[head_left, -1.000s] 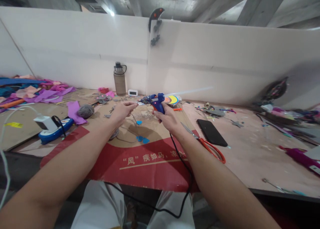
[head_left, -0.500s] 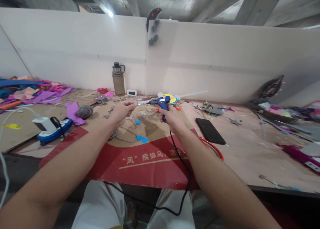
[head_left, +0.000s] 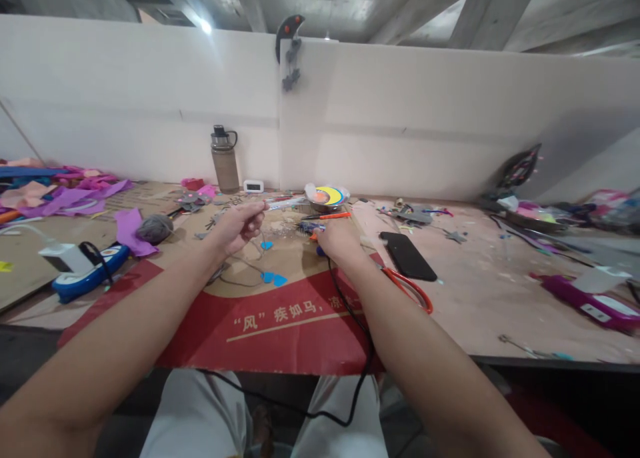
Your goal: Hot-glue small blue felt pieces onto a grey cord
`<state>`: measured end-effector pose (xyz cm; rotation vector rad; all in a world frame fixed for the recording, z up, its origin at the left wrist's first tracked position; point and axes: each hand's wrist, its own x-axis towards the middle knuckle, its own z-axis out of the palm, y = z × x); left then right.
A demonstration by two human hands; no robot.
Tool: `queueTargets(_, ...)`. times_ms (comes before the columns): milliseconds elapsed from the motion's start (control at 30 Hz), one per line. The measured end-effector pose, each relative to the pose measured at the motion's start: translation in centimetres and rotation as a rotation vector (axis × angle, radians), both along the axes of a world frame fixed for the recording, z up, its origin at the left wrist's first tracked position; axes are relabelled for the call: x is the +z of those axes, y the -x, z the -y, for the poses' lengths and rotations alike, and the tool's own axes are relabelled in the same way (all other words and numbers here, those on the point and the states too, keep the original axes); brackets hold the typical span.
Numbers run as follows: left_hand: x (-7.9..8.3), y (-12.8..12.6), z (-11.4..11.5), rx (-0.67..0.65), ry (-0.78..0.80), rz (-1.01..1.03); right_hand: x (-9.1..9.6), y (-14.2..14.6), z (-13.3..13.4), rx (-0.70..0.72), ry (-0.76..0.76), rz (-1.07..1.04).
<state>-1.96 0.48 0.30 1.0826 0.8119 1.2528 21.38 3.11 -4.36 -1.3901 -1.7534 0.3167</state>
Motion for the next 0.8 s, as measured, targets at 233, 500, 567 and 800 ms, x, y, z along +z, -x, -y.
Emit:
queueTargets(233, -0.1, -0.6, 0.5, -0.081, -0.093, -0.065, 2.9, 3.7, 2.2, 0.240, -0.128, -0.323)
queueTargets(500, -0.5, -0.9, 0.7, -0.146, -0.196, -0.195, 3.7, 4.8, 3.9, 0.473, 0.017, -0.568)
queueTargets(567, -0.5, -0.8, 0.7, -0.146, -0.195, -0.224, 3.8, 4.8, 4.1, 0.487, 0.029, -0.573)
queueTargets(800, -0.8, -0.8, 0.7, -0.160, -0.220, -0.298, 3.8, 5.0, 4.2, 0.497, 0.016, -0.543)
